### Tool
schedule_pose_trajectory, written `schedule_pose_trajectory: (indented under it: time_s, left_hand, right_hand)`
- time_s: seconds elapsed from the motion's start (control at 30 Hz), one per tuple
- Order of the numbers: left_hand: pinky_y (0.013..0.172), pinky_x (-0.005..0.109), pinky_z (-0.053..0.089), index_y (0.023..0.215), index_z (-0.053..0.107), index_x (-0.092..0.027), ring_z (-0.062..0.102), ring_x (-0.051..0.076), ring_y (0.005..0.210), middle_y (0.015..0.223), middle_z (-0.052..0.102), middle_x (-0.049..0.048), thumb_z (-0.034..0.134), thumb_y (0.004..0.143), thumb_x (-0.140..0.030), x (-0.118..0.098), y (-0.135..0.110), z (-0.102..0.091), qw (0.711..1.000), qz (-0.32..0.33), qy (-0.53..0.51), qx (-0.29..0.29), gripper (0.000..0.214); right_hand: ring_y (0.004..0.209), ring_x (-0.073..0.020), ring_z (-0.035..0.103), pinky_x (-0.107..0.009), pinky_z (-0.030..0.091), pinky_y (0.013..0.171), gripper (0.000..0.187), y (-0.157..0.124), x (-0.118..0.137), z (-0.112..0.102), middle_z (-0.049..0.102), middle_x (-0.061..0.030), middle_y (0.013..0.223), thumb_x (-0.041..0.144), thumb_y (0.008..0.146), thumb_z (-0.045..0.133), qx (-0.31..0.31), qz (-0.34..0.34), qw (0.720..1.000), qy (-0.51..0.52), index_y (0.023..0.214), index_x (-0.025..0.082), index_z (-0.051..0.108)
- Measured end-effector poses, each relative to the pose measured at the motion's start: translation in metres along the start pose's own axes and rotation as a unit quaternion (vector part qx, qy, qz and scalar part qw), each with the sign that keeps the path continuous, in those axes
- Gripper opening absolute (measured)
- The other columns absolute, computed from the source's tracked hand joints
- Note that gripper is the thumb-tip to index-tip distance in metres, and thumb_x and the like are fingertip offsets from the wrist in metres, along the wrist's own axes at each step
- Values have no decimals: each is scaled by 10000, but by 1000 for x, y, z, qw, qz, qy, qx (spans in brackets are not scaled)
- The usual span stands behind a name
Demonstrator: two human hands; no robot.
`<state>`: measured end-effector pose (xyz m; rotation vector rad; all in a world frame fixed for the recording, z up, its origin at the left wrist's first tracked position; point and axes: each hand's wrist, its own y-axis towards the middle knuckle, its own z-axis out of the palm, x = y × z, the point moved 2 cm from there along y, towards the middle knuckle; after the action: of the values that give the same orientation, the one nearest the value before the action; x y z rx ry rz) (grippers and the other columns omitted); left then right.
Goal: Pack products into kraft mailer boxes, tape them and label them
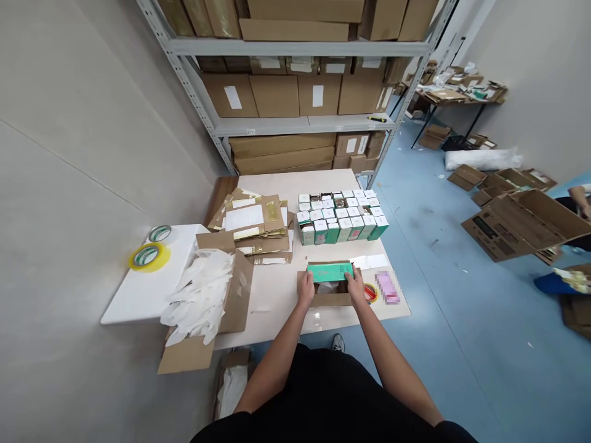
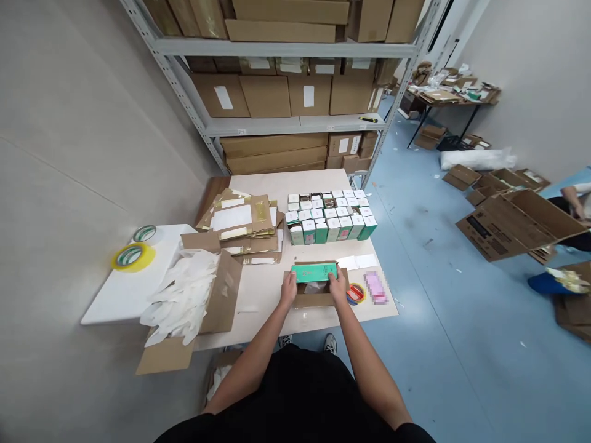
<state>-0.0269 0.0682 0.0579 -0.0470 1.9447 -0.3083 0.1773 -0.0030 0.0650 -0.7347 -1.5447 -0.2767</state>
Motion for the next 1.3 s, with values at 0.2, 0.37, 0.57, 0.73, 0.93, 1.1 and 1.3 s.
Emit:
schedule_pose_trajectory:
  time_s: [0.2, 0.37, 0.57, 0.73, 0.93, 1.1, 1.3]
  left_hand:
    - [1296, 403, 196, 1591, 400, -169, 238, 258, 1588, 1681, 344, 132, 522, 976, -407, 22, -4, 8, 985, 21, 166, 39, 671]
    - [1275, 498, 228, 1485, 554, -192, 214, 385, 1581, 1703, 276, 162, 809, 760, -438, 40, -17, 18, 939, 58, 304, 146, 806]
    - [1216, 572, 303, 1481, 545, -198, -5, 438, 1596, 1742, -39, 190, 952, 623, -441, 45, -30, 32, 902, 50, 392, 172, 981]
    - [1202, 571, 332, 1334, 651, -202, 12, 394, 1608, 1748, -33, 158, 880, 759, -352, 47, -42, 38, 899, 74, 416, 118, 637]
    - [1191, 565, 371, 971, 781, -215, 134, 377, 1602, 1742, 178, 61, 734, 885, -275, 53, -57, 38, 920, 95, 375, 62, 115]
    - [1188, 564, 380, 960, 786, -211, 119, 392, 1601, 1732, 227, 22, 665, 920, -241, 61, -80, 7, 936, 92, 338, 31, 131]
    - [1218, 556, 362, 979, 796, -227, 141, 385, 1598, 1719, 267, 12, 656, 936, -288, 77, -112, -64, 944, 71, 319, -55, 158]
  right_hand:
    - [1542, -272, 362, -409, 321, 1259, 754, 4, -22, -35, 462, -70, 1619, 502, 831, 616, -33, 47, 998, 17, 1524, 221, 518]
    - [1515, -281, 410, -450, 352, 1255, 719, 1, -10, -52, 506, -49, 1585, 465, 834, 662, 10, 30, 998, 51, 1517, 280, 532]
    - [1514, -292, 411, -488, 320, 1265, 736, -6, 4, -58, 490, -51, 1599, 462, 836, 681, 82, -5, 995, 55, 1530, 280, 517]
    - [1518, -289, 403, -458, 330, 1264, 710, -15, 3, -58, 501, -54, 1591, 486, 837, 686, 125, -23, 991, 31, 1500, 266, 557]
    - [1505, -289, 423, -468, 364, 1241, 719, -23, -2, -41, 474, -62, 1611, 507, 844, 686, 186, -17, 982, 30, 1509, 273, 542]
    - [1494, -309, 434, -503, 377, 1226, 711, -31, 8, 3, 489, -70, 1598, 494, 846, 684, 229, -35, 972, 20, 1508, 279, 542]
    - [1465, -315, 467, -480, 429, 1182, 644, -53, 35, 101, 523, -68, 1571, 480, 852, 684, 317, -84, 945, -10, 1459, 284, 598]
